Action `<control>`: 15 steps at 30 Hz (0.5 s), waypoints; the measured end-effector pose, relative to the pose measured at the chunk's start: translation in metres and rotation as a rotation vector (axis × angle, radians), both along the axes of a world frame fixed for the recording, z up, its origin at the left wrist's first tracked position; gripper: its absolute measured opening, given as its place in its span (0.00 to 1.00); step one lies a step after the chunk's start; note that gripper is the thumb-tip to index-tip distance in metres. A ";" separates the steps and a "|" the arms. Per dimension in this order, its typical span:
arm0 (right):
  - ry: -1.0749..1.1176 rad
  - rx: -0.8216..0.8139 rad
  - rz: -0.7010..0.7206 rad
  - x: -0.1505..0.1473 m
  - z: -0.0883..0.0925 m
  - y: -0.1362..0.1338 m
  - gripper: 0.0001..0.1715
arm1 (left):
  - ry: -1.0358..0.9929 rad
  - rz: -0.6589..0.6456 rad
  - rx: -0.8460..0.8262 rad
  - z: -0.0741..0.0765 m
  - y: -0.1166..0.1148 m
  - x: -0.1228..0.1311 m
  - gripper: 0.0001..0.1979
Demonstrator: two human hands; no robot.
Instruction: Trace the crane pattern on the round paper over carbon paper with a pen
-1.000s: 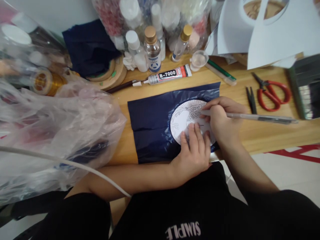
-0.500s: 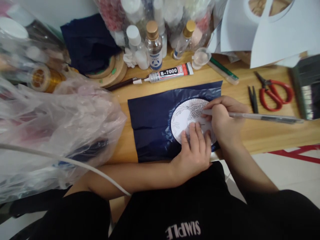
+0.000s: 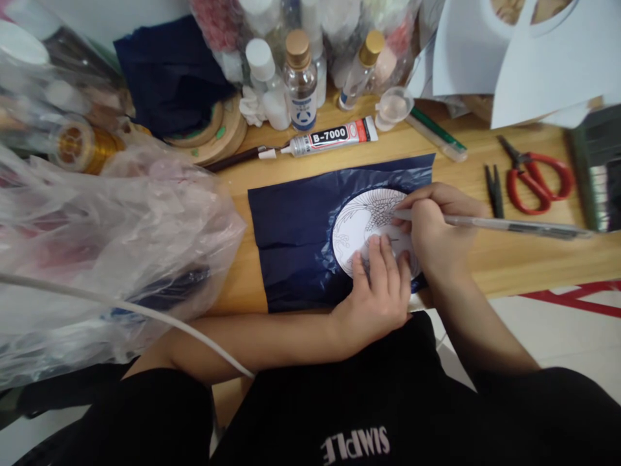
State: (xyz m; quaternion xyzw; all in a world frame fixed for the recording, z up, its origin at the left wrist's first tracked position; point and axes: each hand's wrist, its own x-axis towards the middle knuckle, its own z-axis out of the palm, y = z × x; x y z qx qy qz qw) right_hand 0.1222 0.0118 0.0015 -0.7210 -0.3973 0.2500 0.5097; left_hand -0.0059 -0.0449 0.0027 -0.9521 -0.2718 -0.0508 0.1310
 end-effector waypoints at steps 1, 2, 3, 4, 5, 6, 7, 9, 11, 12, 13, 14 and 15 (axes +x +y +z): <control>-0.005 0.004 -0.014 0.000 0.001 0.000 0.12 | 0.000 0.002 -0.001 0.000 0.000 0.000 0.34; -0.009 0.004 -0.024 0.000 0.001 0.000 0.12 | 0.001 0.003 -0.004 0.000 0.000 0.000 0.34; -0.010 0.003 -0.028 0.000 0.001 0.000 0.12 | 0.001 0.005 -0.007 0.000 0.000 0.000 0.34; -0.008 0.003 -0.025 0.000 0.001 0.000 0.12 | 0.000 0.006 -0.010 0.000 0.000 0.000 0.34; -0.005 0.003 -0.017 0.000 0.001 0.000 0.12 | -0.002 0.006 -0.012 0.000 0.000 0.000 0.34; -0.002 0.002 -0.006 0.001 0.000 0.000 0.12 | -0.005 0.004 -0.012 0.000 0.001 0.000 0.34; 0.001 0.001 0.006 0.001 0.000 0.000 0.12 | -0.008 0.004 -0.010 0.000 0.001 0.000 0.34; 0.006 -0.001 0.023 0.002 -0.003 0.000 0.12 | -0.016 0.003 0.001 0.000 0.001 0.000 0.33; 0.008 0.005 0.027 0.002 -0.004 0.000 0.12 | -0.020 0.002 0.008 0.000 0.001 0.000 0.34; 0.007 0.009 0.024 0.002 -0.005 0.000 0.12 | -0.021 0.003 0.007 0.000 0.001 0.001 0.33; 0.005 0.013 0.018 0.002 -0.005 0.000 0.12 | -0.019 0.004 0.004 0.000 0.001 0.001 0.33; 0.005 0.014 0.014 0.001 -0.005 0.000 0.12 | -0.017 0.005 0.001 0.000 0.000 0.001 0.33; 0.006 0.014 0.009 0.001 -0.005 0.000 0.12 | -0.017 0.005 0.000 0.000 0.000 0.001 0.33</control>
